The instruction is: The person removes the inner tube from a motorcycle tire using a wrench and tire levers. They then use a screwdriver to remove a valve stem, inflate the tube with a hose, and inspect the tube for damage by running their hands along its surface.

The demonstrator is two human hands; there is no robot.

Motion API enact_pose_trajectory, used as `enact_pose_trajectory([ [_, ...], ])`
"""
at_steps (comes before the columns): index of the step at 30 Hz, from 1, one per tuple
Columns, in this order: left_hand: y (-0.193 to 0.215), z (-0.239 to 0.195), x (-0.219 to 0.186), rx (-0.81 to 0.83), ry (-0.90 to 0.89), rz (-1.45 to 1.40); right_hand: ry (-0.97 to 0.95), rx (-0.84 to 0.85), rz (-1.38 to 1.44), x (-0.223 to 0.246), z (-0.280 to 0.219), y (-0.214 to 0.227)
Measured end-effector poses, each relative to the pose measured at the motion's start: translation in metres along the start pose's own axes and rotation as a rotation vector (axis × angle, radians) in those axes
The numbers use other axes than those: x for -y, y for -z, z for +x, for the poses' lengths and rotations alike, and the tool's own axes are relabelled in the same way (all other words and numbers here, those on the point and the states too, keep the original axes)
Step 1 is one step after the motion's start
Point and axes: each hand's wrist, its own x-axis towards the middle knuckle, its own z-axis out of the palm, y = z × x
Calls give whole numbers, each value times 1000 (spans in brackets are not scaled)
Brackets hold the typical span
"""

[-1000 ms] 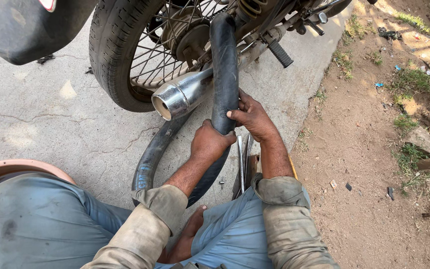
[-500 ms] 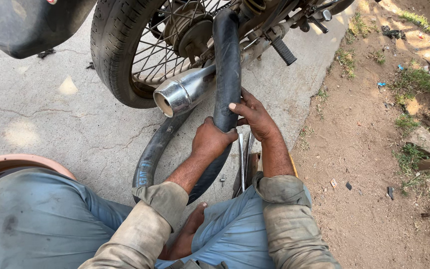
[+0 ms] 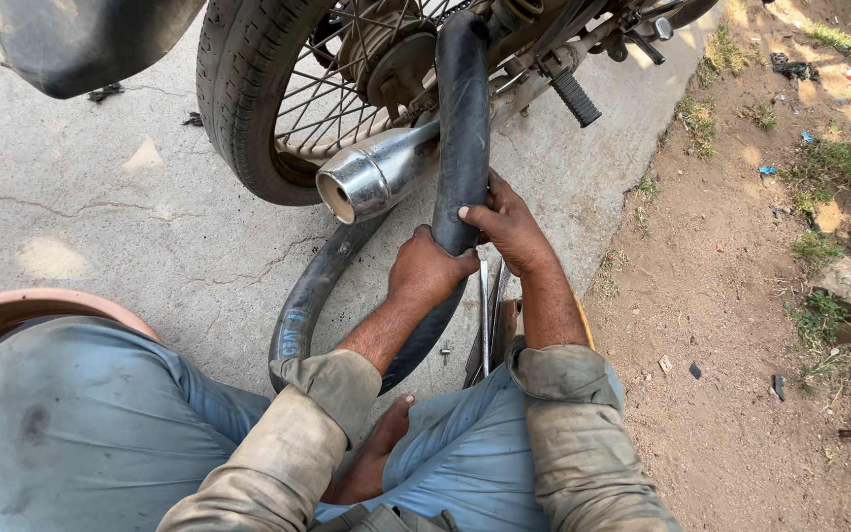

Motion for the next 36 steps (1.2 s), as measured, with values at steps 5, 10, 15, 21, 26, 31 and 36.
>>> enact_pose_trajectory([
  [5,-1,-2,-1,23,-12,-19,51,-33,-90,-8,6,1],
  [10,3,-3,-2,31,-2,-21,-30,-40,-80,1,0,-1],
  [15,4,-4,-1,8,-15,-27,50,6,-60,0,0,-4],
  [21,7,-6,0,11,-8,-76,40,5,-36,1,-2,-6],
  [26,6,-4,2,-11,-5,-77,-71,-48,54,-4,1,-2],
  [31,6,-5,1,-47,-9,-82,-61,-90,125,-5,6,-3],
  [36,9,-7,5,-71,-15,-133,-21,-95,180,0,3,11],
])
